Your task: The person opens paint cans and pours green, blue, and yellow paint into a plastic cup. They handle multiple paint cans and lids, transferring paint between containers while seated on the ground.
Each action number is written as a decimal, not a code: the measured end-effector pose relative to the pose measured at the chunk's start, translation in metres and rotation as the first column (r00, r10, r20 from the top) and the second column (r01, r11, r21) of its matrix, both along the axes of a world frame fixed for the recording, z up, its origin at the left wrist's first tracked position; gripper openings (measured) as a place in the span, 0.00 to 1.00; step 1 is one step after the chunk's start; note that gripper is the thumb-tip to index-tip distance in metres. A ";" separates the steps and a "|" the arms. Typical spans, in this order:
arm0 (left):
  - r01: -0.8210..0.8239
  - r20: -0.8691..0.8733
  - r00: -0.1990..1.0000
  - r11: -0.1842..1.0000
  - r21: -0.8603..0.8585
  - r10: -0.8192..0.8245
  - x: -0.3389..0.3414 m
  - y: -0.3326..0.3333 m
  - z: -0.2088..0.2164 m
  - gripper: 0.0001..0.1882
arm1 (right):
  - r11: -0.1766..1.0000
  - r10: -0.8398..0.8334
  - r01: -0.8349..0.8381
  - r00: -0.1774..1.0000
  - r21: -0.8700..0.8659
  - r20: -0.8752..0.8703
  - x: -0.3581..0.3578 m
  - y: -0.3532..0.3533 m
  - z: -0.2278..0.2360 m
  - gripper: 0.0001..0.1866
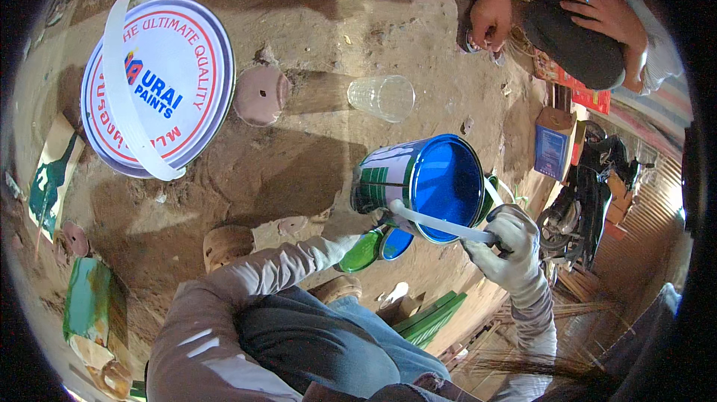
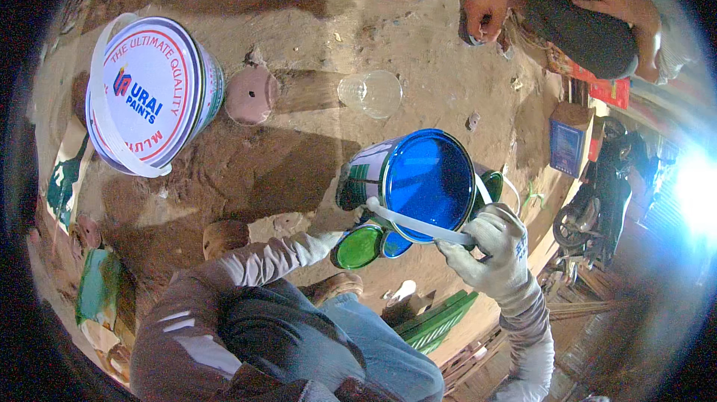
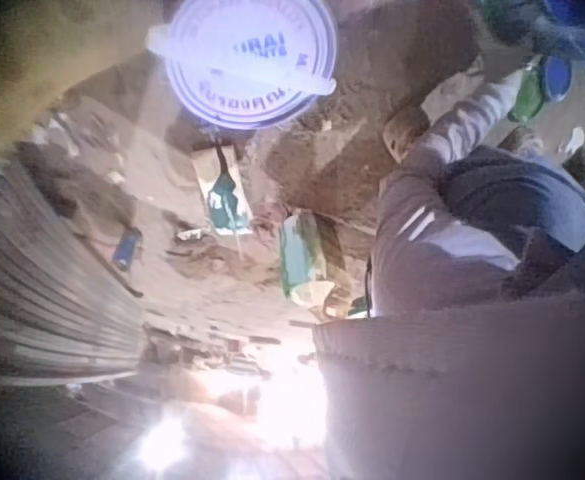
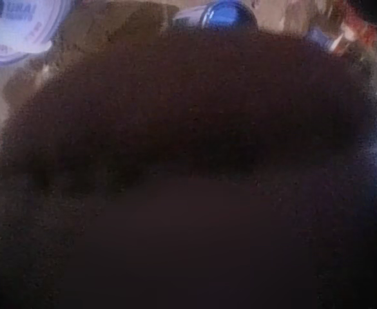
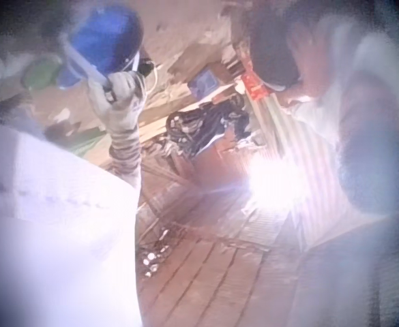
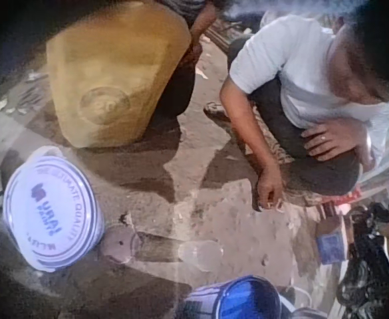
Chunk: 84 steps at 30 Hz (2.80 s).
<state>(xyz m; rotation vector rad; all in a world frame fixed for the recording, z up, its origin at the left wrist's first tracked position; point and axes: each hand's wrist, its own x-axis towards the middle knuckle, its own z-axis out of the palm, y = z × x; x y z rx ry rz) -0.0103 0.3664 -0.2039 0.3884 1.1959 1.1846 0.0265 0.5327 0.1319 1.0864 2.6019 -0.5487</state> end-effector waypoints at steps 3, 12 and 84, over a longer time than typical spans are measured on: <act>-0.144 0.279 0.951 0.989 0.017 0.134 -0.005 0.007 0.021 0.52 | 1.000 0.015 -0.014 0.998 0.010 -0.064 -0.004 0.004 -0.003 0.16; -0.241 0.430 0.867 0.967 -0.082 0.253 0.004 0.021 0.040 0.52 | 0.997 0.076 -0.076 0.997 0.012 -0.003 -0.012 0.020 -0.001 0.15; -0.189 0.735 0.584 0.939 -0.289 0.344 -0.006 0.044 0.098 0.57 | 0.983 0.175 -0.181 0.977 0.042 0.120 -0.036 0.054 0.028 0.17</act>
